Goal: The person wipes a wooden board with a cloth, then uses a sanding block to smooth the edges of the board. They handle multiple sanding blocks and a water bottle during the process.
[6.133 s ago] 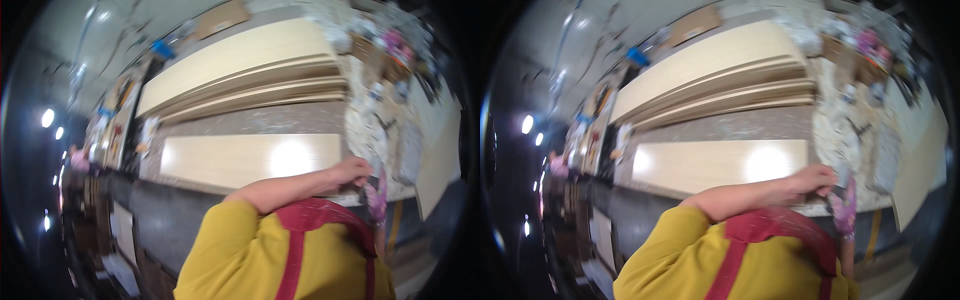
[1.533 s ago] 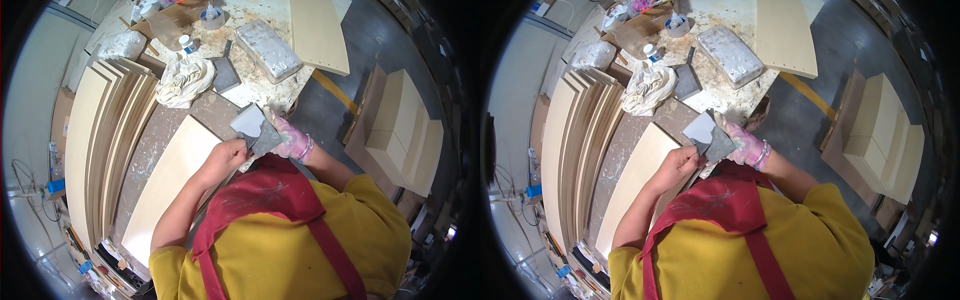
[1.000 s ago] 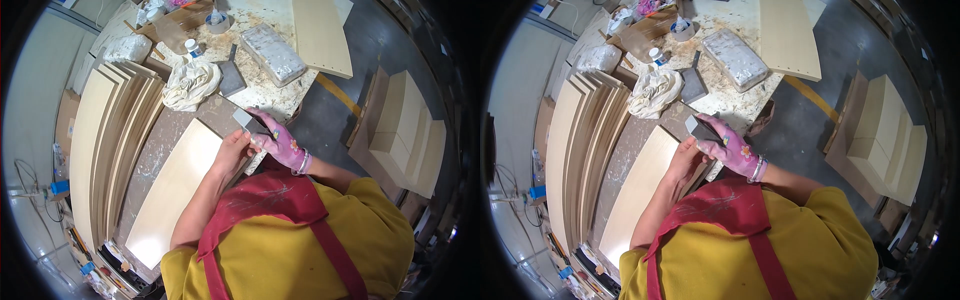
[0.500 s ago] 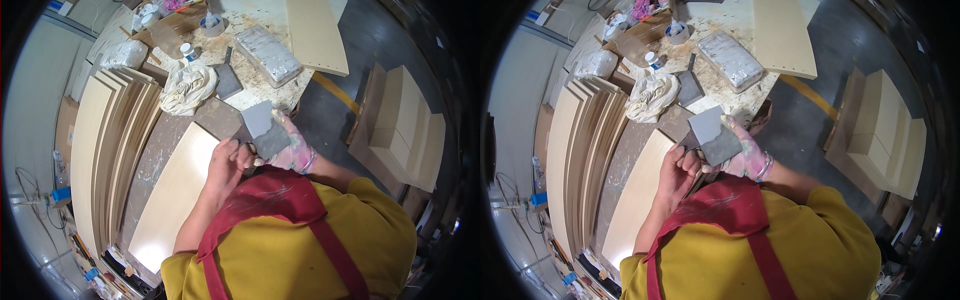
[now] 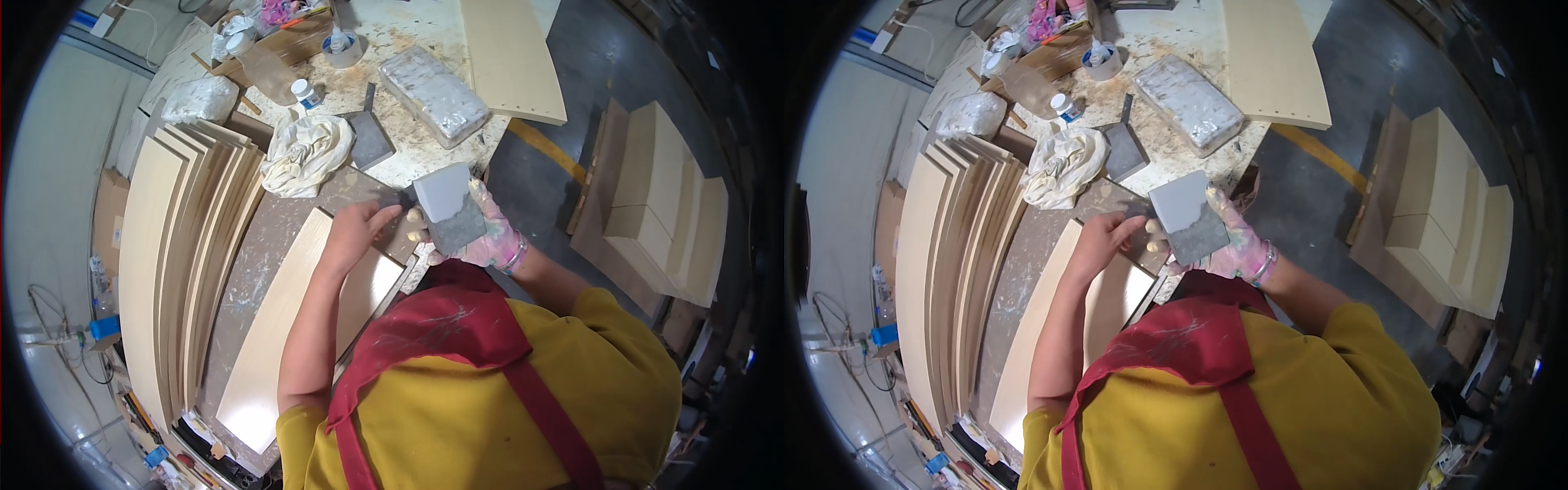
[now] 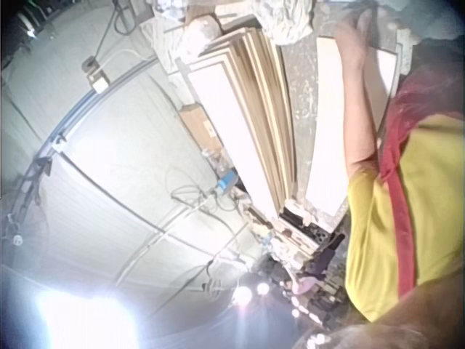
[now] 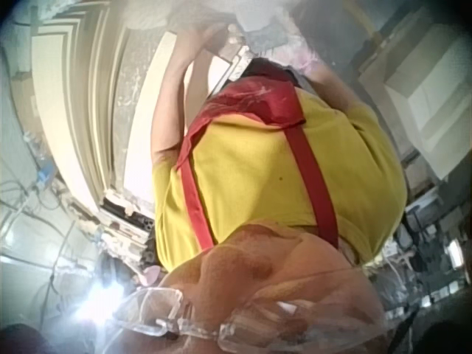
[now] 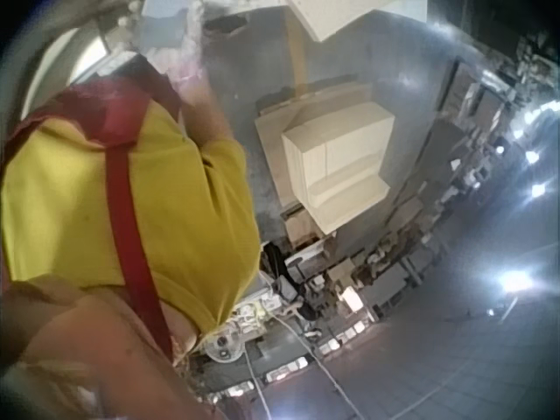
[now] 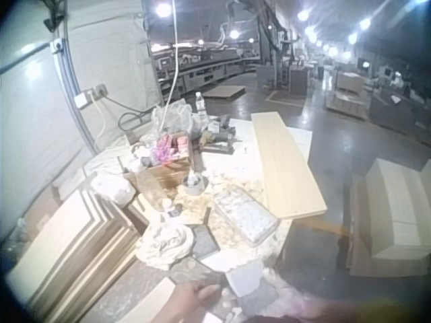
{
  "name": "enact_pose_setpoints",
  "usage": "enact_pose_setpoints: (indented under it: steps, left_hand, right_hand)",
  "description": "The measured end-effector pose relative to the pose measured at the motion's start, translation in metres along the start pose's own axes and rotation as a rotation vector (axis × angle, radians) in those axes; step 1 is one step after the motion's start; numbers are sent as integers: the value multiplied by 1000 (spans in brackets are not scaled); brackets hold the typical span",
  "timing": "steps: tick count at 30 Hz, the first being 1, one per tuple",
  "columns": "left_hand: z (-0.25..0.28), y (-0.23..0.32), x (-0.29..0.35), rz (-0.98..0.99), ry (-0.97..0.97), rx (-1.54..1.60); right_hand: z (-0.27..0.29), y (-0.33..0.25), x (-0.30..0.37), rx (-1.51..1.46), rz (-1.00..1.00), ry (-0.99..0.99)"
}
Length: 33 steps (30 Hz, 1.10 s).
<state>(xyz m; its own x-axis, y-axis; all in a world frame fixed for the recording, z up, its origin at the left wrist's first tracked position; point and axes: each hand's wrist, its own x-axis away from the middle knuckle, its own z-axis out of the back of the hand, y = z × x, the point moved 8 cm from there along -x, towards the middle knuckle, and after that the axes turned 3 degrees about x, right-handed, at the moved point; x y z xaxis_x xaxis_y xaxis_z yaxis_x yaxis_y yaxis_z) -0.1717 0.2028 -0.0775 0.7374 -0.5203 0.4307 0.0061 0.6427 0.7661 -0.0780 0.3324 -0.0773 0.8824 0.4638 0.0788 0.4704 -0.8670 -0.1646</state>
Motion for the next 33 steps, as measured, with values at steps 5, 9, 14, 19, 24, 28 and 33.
enact_pose_setpoints:
  steps: [5,9,14,19,24,28,33]
  left_hand:
    - [-8,34,-6,-152,21,553]
    - [-18,43,-4,-116,21,929]
    - [-7,36,13,-131,203,904]
    - [-14,39,22,-87,159,1052]
    - [-20,31,24,-59,189,886]
    - [-12,29,20,-148,265,536]
    - [28,14,25,-197,507,694]
  right_hand:
    - [7,-9,-1,-46,-27,-167]
    - [6,1,-8,-8,-36,-198]
    - [1,-2,-17,199,-5,-184]
    - [2,-1,-21,280,-38,-139]
    - [30,5,-22,339,-96,-26]
    - [36,-2,-24,511,-130,53]
    - [54,-60,-33,1100,144,367]
